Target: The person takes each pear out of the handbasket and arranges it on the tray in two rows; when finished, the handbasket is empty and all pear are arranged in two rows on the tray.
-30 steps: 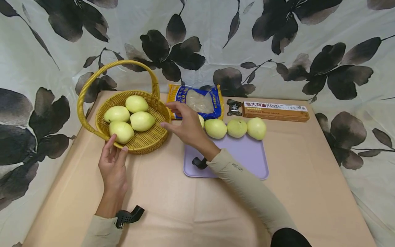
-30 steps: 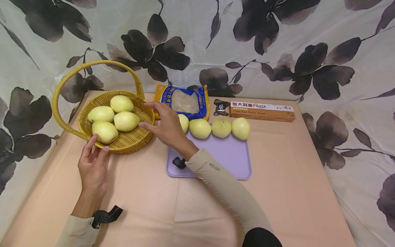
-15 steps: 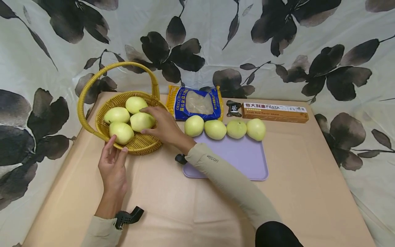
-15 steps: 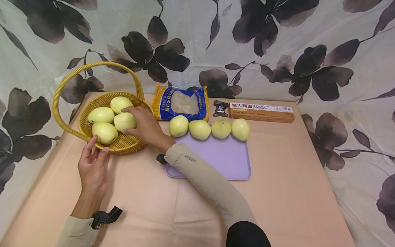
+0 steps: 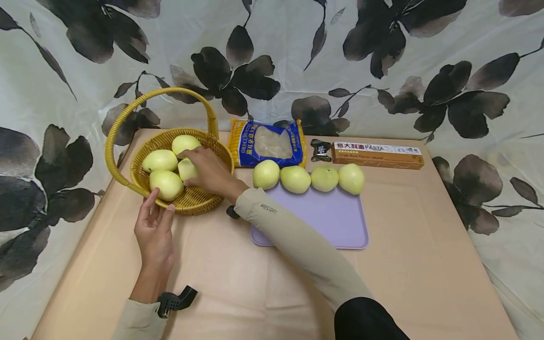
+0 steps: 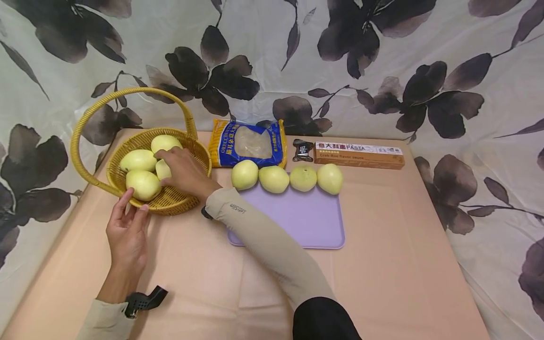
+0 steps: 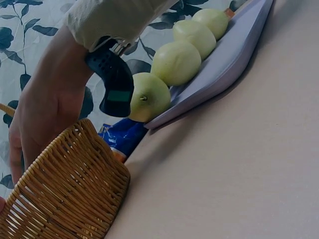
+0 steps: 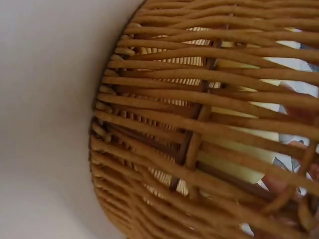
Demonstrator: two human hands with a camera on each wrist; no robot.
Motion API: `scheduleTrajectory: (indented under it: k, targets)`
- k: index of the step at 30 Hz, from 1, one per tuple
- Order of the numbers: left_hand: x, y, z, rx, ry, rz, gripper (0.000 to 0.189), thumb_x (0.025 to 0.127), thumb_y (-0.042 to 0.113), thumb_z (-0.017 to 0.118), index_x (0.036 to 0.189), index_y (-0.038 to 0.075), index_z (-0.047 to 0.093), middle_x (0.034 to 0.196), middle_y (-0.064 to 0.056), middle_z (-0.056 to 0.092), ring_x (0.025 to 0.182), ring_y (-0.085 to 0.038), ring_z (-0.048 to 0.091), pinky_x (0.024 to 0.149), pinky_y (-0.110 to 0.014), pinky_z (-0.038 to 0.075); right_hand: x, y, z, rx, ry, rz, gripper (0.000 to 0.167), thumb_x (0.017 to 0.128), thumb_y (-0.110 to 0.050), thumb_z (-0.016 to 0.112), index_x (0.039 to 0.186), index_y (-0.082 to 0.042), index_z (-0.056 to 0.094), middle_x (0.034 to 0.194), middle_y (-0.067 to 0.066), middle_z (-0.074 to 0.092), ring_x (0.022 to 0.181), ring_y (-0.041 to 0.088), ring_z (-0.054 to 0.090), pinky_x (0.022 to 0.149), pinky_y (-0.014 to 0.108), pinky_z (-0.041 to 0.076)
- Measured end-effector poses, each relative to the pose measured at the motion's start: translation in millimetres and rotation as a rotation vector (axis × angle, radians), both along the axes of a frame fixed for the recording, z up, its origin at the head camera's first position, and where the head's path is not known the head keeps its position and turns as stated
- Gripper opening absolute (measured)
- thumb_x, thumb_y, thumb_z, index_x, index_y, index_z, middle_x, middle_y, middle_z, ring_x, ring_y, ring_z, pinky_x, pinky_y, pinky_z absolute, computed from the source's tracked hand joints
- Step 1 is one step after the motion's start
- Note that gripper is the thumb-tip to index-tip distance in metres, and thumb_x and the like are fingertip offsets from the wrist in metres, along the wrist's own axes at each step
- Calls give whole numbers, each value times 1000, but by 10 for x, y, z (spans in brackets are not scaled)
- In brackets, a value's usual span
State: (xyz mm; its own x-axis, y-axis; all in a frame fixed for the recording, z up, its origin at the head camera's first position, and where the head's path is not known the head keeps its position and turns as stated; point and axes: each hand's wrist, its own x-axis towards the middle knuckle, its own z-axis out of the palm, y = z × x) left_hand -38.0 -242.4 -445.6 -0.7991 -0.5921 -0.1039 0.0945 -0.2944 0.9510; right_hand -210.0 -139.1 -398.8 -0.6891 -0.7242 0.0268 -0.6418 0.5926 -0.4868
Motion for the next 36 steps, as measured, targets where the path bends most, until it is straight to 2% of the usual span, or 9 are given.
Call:
scheduleTrajectory:
  k: [9,16,18,21,29,36]
  targets:
    - [-13,2,-12,-3,4,2,59,102,-5,64,156,15,53,174,-3,25,160,-24,32,106,-10,50,-1,-49,-45,65,67,-1,63,89,-30,89,146,-23,62,141,1,60,131,17,54,114,27,41]
    - [-2,5,-2,-17,-14,10,59,102,-4,65,156,16,53,176,-3,23,162,-23,30,111,-12,48,24,65,-56,60,7,-64,66,88,-28,90,146,-28,60,140,1,57,126,21,55,103,31,51]
    - [1,3,0,-17,-15,12,59,102,-4,65,156,16,53,176,-3,23,162,-23,30,112,-13,48,40,101,-45,45,0,-57,67,87,-29,91,147,-27,60,141,2,58,126,20,56,106,31,50]
    - [0,-1,2,-19,-16,8,59,102,-3,65,157,16,53,176,-3,22,161,-22,31,112,-13,48,68,155,-13,5,-8,-59,69,87,-31,91,148,-26,60,140,2,59,124,18,57,105,30,50]
    - [-1,-7,-10,-13,-2,4,59,102,-4,64,157,15,52,176,-4,21,161,-22,32,107,-9,49,197,350,122,-181,-41,-90,71,86,-33,92,148,-24,61,134,2,62,123,15,58,106,29,50]
    - [-1,-8,-25,-3,13,-1,59,102,-4,65,157,15,52,176,-4,21,162,-23,31,107,-9,49,296,625,256,-344,-58,-144,71,82,-37,94,145,-26,63,131,2,64,116,17,61,94,29,50]
